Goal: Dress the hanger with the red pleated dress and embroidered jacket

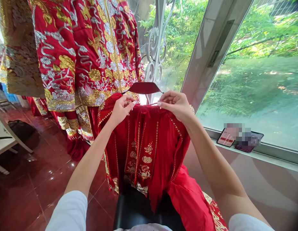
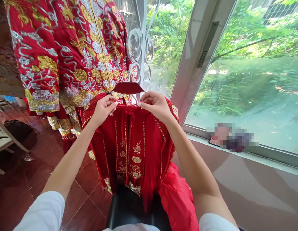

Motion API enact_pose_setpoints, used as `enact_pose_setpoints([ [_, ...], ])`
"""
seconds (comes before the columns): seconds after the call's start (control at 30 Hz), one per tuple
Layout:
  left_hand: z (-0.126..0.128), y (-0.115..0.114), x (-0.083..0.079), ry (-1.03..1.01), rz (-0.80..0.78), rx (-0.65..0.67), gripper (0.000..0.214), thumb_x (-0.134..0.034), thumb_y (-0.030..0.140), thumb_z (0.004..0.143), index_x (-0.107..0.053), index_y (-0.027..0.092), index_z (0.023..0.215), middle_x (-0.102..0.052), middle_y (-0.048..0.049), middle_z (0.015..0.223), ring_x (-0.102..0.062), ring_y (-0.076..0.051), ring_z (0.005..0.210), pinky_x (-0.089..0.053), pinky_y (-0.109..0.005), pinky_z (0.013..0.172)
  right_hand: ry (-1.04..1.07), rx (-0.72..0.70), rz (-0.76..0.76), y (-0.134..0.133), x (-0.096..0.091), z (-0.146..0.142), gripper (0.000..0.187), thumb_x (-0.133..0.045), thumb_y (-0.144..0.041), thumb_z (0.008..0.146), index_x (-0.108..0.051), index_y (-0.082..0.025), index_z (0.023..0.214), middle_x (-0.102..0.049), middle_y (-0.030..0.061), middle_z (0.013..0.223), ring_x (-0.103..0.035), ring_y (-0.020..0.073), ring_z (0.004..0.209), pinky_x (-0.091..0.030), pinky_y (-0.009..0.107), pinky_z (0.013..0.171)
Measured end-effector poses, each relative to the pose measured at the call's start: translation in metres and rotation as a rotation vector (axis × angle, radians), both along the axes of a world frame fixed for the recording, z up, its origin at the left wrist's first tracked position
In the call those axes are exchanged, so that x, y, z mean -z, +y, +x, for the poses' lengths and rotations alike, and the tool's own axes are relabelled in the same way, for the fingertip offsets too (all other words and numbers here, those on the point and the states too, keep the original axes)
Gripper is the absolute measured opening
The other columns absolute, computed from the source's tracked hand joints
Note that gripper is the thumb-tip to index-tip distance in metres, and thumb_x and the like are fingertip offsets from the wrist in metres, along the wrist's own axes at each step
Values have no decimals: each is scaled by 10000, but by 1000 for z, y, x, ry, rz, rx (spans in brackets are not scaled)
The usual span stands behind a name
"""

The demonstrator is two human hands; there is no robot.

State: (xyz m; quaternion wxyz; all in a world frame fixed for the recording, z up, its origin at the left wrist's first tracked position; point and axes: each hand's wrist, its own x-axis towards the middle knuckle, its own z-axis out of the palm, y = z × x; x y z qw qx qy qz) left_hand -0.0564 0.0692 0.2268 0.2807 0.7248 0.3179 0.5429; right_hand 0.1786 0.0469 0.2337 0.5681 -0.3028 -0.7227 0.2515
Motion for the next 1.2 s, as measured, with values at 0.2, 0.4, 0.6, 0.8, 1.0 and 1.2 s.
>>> enact_pose_setpoints([
  [0.2, 0, 3, 2, 50, 97, -24, 78, -593, 216, 768, -540, 195, 822, -421, 86, 457, -354, -74, 412, -314, -196, 438, 153, -54, -47, 6, 7, -6, 222, -706, -207, 681, -591, -206, 871, -387, -92, 509, -369, 60, 463, -319, 218, 480],
  [0.4, -8, 0, 0, 183, 224, -102, 61, -568, 187, 804, -508, 193, 793, -435, 80, 492, -349, -72, 445, -302, -215, 501, 155, -57, -118, 12, 10, 2, 220, -680, -177, 686, -555, -217, 863, -349, -98, 506, -320, 59, 453, -251, 205, 458],
  [0.6, -10, -19, 21, 83, 323, -295, 234, -612, 255, 809, -579, 191, 1032, -647, -23, 904, -514, -91, 633, -446, -223, 611, 81, 294, 128, -1, 20, -2, 199, -638, -214, 740, -576, -220, 929, -588, -17, 682, -530, 137, 631, -435, 291, 627],
  [0.8, 37, -40, 102, -57, 79, -167, 143, -570, 280, 833, -651, 168, 868, -667, -50, 851, -610, -140, 735, -510, -244, 640, -126, 619, 234, -25, 76, -60, 190, -525, -310, 861, -632, -204, 745, -664, 65, 744, -568, 197, 709, -433, 340, 723],
  [1.0, 66, -17, 128, -333, -200, -131, 310, -533, 221, 832, -591, 136, 1125, -688, -115, 1071, -654, -193, 937, -518, -330, 872, -201, 732, -216, -3, 85, -99, 327, -415, -368, 926, -689, -192, 888, -714, 123, 847, -635, 242, 736, -395, 316, 656],
  [1.2, 58, -9, 136, -214, 19, -425, 306, -483, 210, 878, -574, 161, 1166, -631, -124, 1170, -599, -210, 1066, -461, -369, 958, -181, 804, -246, -2, 80, -114, 324, -411, -334, 930, -698, -189, 892, -717, 129, 847, -640, 240, 733, -380, 305, 646],
])
